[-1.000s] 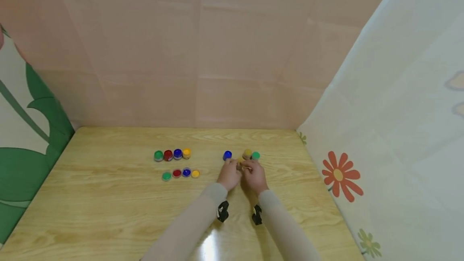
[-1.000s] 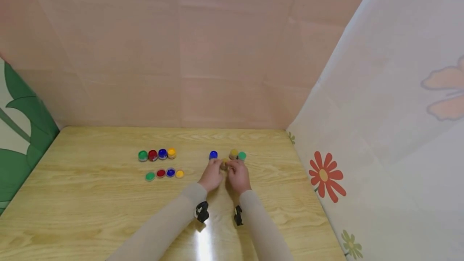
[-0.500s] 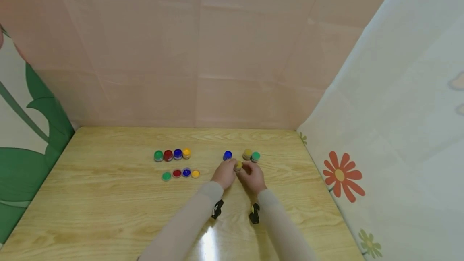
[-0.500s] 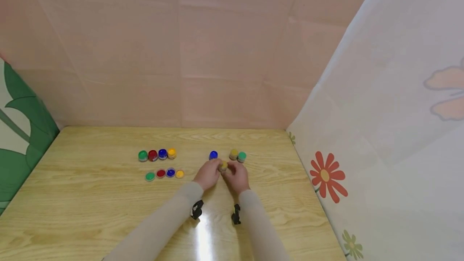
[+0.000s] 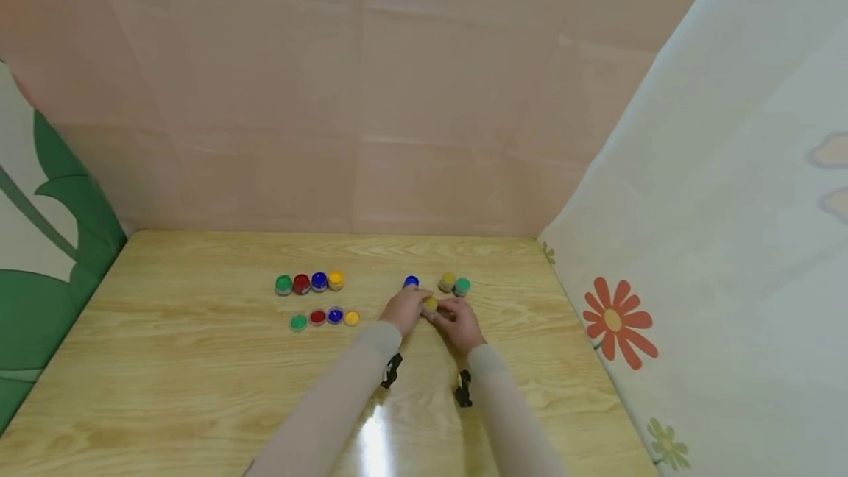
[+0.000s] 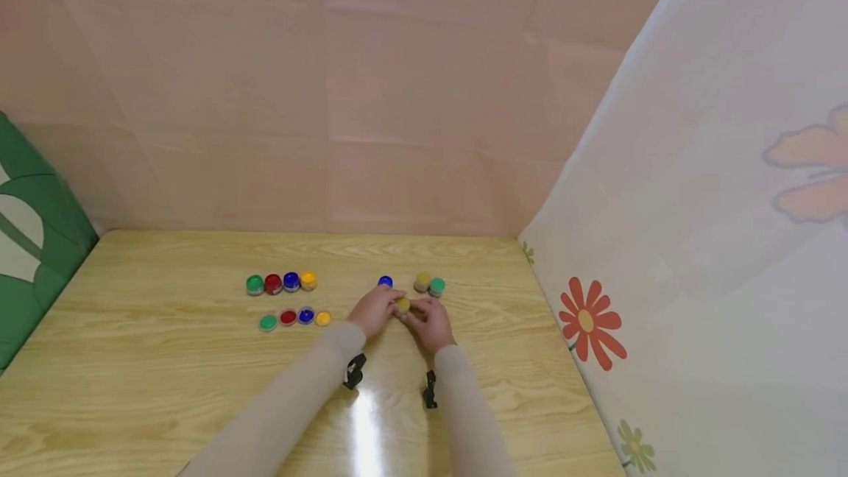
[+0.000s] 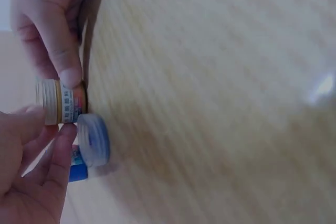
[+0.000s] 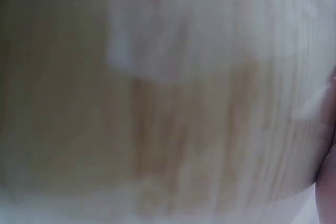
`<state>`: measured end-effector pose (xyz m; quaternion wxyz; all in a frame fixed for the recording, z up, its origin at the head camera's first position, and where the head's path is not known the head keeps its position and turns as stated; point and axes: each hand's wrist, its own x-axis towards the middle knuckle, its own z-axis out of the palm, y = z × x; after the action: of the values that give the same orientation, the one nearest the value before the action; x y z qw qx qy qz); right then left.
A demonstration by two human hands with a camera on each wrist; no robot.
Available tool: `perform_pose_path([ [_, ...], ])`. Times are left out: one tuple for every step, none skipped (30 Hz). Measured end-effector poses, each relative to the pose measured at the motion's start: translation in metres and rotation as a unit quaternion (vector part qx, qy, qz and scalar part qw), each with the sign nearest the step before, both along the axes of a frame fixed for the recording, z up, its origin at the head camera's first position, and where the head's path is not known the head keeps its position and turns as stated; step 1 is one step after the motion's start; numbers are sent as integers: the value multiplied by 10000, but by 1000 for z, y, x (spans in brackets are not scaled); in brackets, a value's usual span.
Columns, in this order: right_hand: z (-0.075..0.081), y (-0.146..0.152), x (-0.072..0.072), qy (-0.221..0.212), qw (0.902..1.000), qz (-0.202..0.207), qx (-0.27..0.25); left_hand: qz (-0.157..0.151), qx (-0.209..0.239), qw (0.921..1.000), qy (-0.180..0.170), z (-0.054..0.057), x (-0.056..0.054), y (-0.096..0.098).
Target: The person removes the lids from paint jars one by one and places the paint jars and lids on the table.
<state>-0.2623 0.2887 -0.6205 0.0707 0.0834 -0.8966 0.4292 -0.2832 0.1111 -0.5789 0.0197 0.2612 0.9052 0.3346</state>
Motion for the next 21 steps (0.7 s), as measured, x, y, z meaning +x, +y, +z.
perform_pose_path([
  [-1,1,0,2,10000,30,12,-93,-75,9999,42,2,-1,-1],
  [-1,1,-1,5,10000,68,24,-183,-141,9997,57,5,-1,-1],
  [-2,2,-1,-2,10000,86,32,-278,-201,9994,79,7,-1,-2],
  [-3,2,-1,4,9999,99,52,-370,-277,9989,90,9,-1,-2],
  [-3,2,-1,-6,9999,103,53,-444,-336,9984,70,11,-1,-2],
  [-3,3,-2,2,9999,112,54,-500,-395,9980,19,12,-1,-3],
  [-3,3,-2,25,9999,124,90,-525,-441,9976,-18,13,-1,-3],
  [-4,3,-2,9,9999,120,89,-537,-457,9975,-61,14,-1,-3],
  [-4,2,-2,33,9999,118,114,-537,-477,9974,-102,14,0,-4],
  [-4,2,-2,35,9998,118,127,-516,-463,9974,-176,14,0,-4],
  [-4,2,-2,24,9999,113,128,-486,-421,9977,-228,14,0,-4],
  [-4,1,-2,25,9999,111,126,-462,-377,9978,-286,14,1,-4],
  [-3,1,-1,9,9999,94,138,-438,-317,9979,-343,15,1,-4],
  [-3,1,-1,-5,9998,77,158,-423,-285,9981,-357,15,2,-4],
  [-3,1,-1,18,9998,69,187,-410,-254,9981,-388,16,2,-3],
  [-2,0,-1,13,9998,48,203,-390,-221,9981,-429,17,2,-3],
  [-2,0,-1,21,9997,31,230,-379,-213,9981,-436,18,3,-3],
  [-2,0,0,50,9996,24,271,-372,-252,9981,-414,19,3,-2],
  [-1,-1,1,67,9994,15,330,-355,-274,9981,-412,20,3,-2],
  [0,-1,1,94,9992,17,379,-340,-335,9982,-373,21,3,-2],
  [1,-1,2,103,9992,16,396,-313,-379,9980,-388,22,3,-2],
])
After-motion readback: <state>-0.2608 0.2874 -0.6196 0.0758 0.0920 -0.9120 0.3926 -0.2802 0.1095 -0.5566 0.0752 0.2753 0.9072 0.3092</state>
